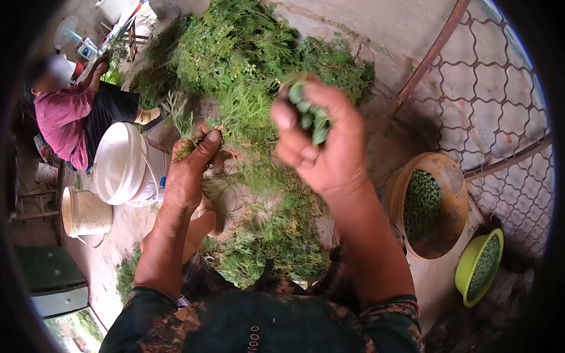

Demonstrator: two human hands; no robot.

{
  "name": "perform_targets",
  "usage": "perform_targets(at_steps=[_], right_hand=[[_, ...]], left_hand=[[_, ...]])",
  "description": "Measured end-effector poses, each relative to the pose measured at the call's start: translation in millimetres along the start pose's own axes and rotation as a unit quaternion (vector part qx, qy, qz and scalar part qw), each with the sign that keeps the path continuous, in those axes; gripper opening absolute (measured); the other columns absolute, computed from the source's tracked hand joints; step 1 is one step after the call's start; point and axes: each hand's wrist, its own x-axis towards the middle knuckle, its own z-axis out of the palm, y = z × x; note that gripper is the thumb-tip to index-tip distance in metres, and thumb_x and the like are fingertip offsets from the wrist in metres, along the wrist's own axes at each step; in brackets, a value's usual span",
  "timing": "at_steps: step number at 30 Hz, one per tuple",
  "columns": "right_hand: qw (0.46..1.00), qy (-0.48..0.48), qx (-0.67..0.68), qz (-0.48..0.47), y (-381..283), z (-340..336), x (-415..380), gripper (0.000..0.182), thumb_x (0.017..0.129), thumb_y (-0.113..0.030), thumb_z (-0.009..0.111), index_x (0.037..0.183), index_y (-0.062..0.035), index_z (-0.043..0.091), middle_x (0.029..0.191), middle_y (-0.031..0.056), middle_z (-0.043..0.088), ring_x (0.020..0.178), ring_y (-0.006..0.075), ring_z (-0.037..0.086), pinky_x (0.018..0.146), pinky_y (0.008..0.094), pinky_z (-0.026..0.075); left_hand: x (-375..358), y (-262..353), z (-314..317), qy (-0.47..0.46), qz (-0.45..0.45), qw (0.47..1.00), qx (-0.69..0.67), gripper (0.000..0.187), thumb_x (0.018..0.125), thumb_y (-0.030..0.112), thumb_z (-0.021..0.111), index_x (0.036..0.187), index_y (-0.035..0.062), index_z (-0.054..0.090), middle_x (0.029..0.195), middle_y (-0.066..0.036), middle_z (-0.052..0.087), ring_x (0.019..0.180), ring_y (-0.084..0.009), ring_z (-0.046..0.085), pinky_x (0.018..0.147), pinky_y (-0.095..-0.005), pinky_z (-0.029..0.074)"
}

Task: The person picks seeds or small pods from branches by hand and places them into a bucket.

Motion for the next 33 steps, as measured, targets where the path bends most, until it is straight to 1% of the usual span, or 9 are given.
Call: perform_targets(at_steps=[7,10,14,17,20,23,26,30,33], right_hand=[[0.993,0.116,0.029,0.005,-23,-35,6,0.017,0.085,-0.022,0.056,0.085,-0.0053,0.053,0.069,0.0058,0.055,0.036,0.0037,0.035,0.029,0.0183,0.025],[0.948,0.197,-0.244,0.055,-4,-12,5,0.010,0.083,-0.011,0.056,0.089,-0.0027,0.053,0.070,0.0091,0.054,0.036,0.0035,0.033,0.028,0.0185,0.023],[0.964,0.123,-0.207,0.115,22,-2,-1,0.012,0.086,-0.013,0.055,0.091,-0.0025,0.054,0.070,0.0082,0.054,0.038,0.0044,0.034,0.031,0.0185,0.022],[0.982,0.055,-0.126,0.127,29,-4,0,0.012,0.087,-0.016,0.053,0.091,-0.0040,0.053,0.070,0.0075,0.053,0.039,0.0047,0.035,0.033,0.0185,0.023],[0.982,0.073,-0.111,0.132,28,-3,1,0.012,0.088,-0.018,0.053,0.091,-0.0060,0.052,0.071,0.0069,0.054,0.039,0.0047,0.034,0.033,0.0191,0.023],[0.980,0.030,-0.150,0.130,32,0,-1,0.016,0.088,-0.019,0.052,0.097,-0.0050,0.053,0.074,0.0058,0.055,0.048,0.0053,0.044,0.040,0.0185,0.032],[0.959,0.026,-0.262,0.109,43,-8,1,0.033,0.086,-0.031,0.057,0.111,-0.0102,0.051,0.091,-0.0036,0.055,0.084,0.0052,0.049,0.068,0.0234,0.042],[0.955,0.050,-0.279,0.085,41,3,-1,0.035,0.086,-0.031,0.057,0.114,-0.0123,0.050,0.091,-0.0027,0.056,0.084,0.0054,0.049,0.069,0.0238,0.042],[0.960,0.081,-0.247,0.104,39,3,1,0.034,0.086,-0.028,0.057,0.116,-0.0131,0.049,0.086,0.0000,0.055,0.068,0.0042,0.049,0.055,0.0202,0.041]], left_hand=[[-8,7,-6,-0.041,0.046,0.997,0.041,0.015,0.084,0.017,0.063,0.095,0.0072,0.061,0.084,0.004,0.058,0.080,-0.0070,0.051,0.077,-0.0208,0.039],[-11,1,-8,-0.012,0.033,0.999,-0.019,0.016,0.084,0.017,0.063,0.096,0.0066,0.061,0.086,0.003,0.060,0.079,-0.0071,0.053,0.076,-0.0220,0.042],[-8,3,-13,-0.044,-0.005,0.998,-0.036,0.019,0.081,0.017,0.065,0.095,0.0056,0.061,0.086,0.001,0.062,0.079,-0.0082,0.055,0.072,-0.0236,0.046],[-6,-1,-9,0.030,0.087,0.995,-0.028,0.021,0.079,0.018,0.068,0.095,0.0063,0.061,0.084,0.000,0.062,0.077,-0.0093,0.056,0.066,-0.0244,0.047],[-5,-3,-1,0.074,0.017,0.985,-0.154,0.025,0.077,0.021,0.071,0.095,0.0066,0.062,0.082,0.000,0.062,0.075,-0.0094,0.056,0.061,-0.0241,0.047],[-1,-6,1,-0.031,-0.033,0.987,-0.157,0.032,0.072,0.022,0.075,0.096,0.0052,0.062,0.081,-0.002,0.063,0.073,-0.0099,0.058,0.061,-0.0246,0.048],[-1,-9,11,-0.037,-0.013,0.987,-0.154,0.030,0.073,0.018,0.074,0.096,0.0047,0.062,0.082,-0.003,0.064,0.070,-0.0103,0.060,0.057,-0.0223,0.045],[-2,-11,13,-0.024,-0.034,0.986,-0.160,0.024,0.076,0.013,0.070,0.097,0.0047,0.062,0.084,-0.001,0.065,0.068,-0.0093,0.060,0.053,-0.0206,0.042],[2,-19,10,0.006,-0.047,0.983,-0.178,0.021,0.078,0.012,0.067,0.098,0.0058,0.063,0.083,0.000,0.065,0.070,-0.0084,0.060,0.054,-0.0206,0.042]])
